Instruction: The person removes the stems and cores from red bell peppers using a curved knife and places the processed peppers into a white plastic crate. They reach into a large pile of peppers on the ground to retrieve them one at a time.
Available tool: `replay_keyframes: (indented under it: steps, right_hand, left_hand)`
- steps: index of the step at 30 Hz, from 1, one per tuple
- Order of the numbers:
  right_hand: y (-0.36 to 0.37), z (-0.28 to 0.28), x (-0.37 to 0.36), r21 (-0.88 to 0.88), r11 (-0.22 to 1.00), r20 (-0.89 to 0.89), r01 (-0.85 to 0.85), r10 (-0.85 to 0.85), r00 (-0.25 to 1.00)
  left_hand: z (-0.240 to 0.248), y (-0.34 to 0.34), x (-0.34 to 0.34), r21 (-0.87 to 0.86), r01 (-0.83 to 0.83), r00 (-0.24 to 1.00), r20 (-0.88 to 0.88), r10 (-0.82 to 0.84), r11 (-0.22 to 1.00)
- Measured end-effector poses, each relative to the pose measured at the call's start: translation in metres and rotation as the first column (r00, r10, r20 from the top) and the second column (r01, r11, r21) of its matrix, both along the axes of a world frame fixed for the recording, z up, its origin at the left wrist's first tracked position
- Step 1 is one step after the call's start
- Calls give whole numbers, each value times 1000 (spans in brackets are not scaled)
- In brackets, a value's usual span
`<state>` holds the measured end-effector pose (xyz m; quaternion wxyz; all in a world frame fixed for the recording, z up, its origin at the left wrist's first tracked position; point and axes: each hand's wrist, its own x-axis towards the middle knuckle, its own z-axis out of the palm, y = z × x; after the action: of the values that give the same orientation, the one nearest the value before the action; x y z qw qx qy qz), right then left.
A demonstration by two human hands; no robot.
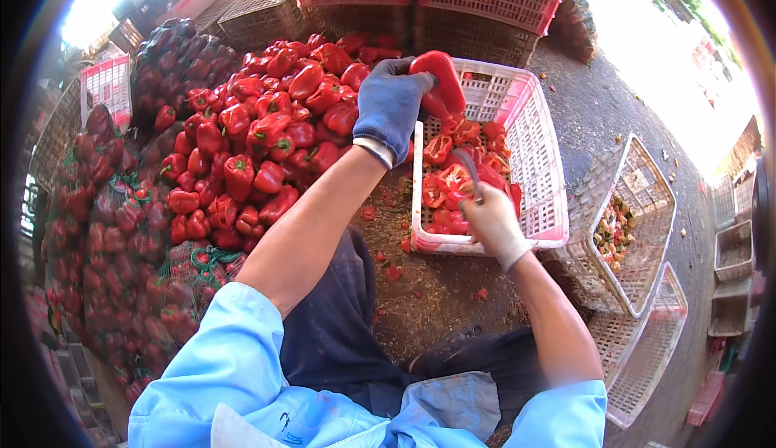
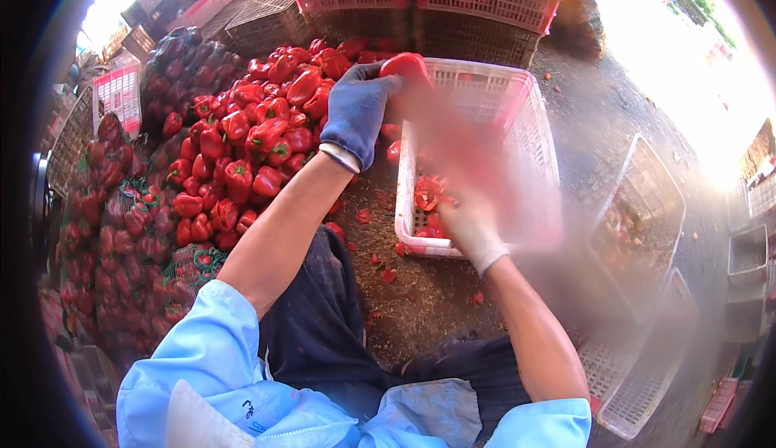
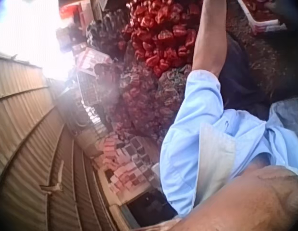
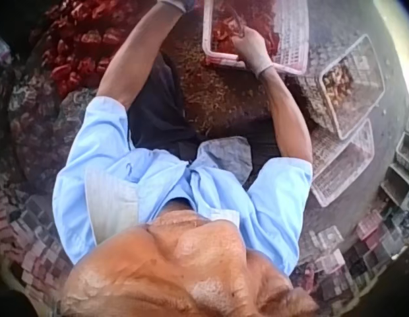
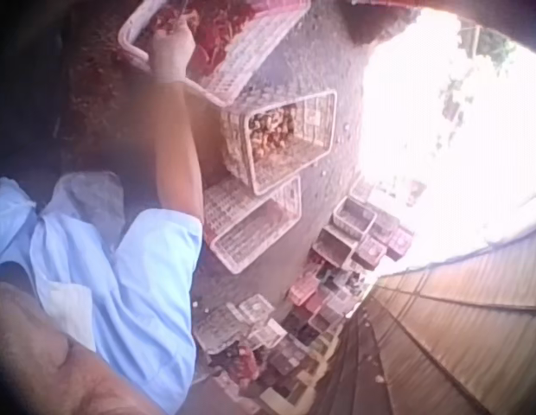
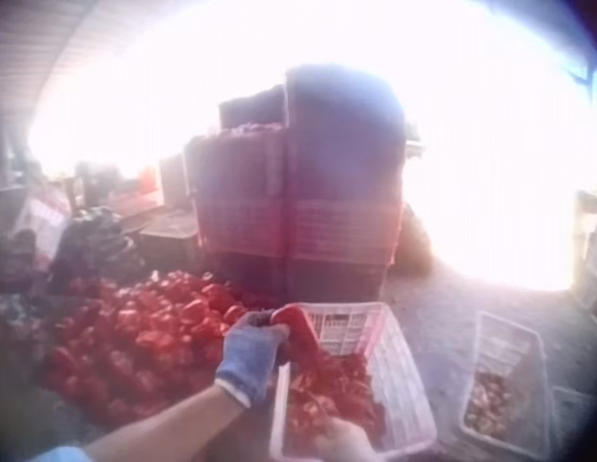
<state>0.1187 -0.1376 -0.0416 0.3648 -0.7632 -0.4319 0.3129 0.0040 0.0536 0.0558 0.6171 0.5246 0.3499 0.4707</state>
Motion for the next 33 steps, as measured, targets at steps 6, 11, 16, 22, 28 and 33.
replay_keyframes:
  steps: [6,11,16,22,28,33]
  right_hand:
    - [26,77,5,262,908,-494,326,-164,854]
    - [28,86,12,247,932,-406,263,-147,902]
    - [19,110,14,167,946,-505,278,-160,848]
    - [25,94,21,208,949,-274,237,-177,945]
    - [15,84,40,179,933,-522,313,-180,834]
    - [11,63,56,154,932,-595,327,-177,784]
  left_hand:
    - [-28,-7,-12,144,232,922,-349,-170,962]
    - [-31,-24,-10,372,419,829,-528,-182,828]
    - [-25,-28,-10,58,488,831,-336,-443,871]
    - [-42,-27,-6,3,494,839,-262,-476,869]
    - [-27,-36,-5,-65,576,815,-41,-579,815]
    - [-33,-33,-5,-124,621,783,106,-612,774]
